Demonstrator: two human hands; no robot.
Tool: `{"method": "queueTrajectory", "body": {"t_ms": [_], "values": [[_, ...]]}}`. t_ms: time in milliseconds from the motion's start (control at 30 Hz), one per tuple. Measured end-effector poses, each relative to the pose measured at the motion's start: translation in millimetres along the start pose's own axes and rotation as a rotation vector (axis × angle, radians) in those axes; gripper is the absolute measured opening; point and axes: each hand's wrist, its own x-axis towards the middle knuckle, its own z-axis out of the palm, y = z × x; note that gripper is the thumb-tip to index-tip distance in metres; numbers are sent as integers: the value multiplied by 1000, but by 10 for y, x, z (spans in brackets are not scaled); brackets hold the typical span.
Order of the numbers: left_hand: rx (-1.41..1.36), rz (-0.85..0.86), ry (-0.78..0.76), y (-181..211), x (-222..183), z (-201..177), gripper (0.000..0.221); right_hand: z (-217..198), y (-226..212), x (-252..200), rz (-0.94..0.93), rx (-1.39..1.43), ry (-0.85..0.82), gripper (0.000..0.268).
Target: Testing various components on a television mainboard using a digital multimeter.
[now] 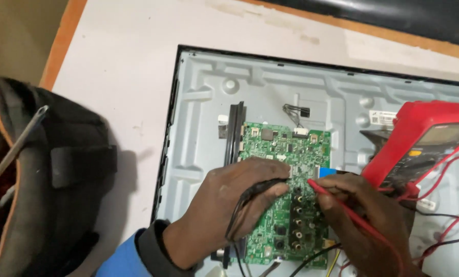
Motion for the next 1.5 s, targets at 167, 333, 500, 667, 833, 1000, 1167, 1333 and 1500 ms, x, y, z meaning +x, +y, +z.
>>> {"method": "queueTrajectory", "body": {"t_ms": [167,333,500,667,833,1000,1167,1333,1500], "values": [[-14,-14,-25,-13,-9,2,28,7,55,33,-21,-113,-3,32],[-19,-31,-22,0,-15,-16,29,31,49,50,27,-33,-52,38],[-95,-103,-44,15,4,-14,29,54,106,50,-93,56,-14,28],[-69,-104,-33,39,27,-6,27,60,102,48,-224,82,14,27],[-24,-26,9,37,4,8,22,69,84,47,-279,81,39,27],[19,74,33,-29,-21,35,22,53,30,51,-398,68,72,26],[116,86,39,-41,-48,75,25,39,-48,38,-415,69,97,28],[133,83,45,-55,-88,112,23,40,-33,17,-404,49,92,30],[94,36,47,-7,-82,97,22,37,-39,24,-370,15,71,38]]}}
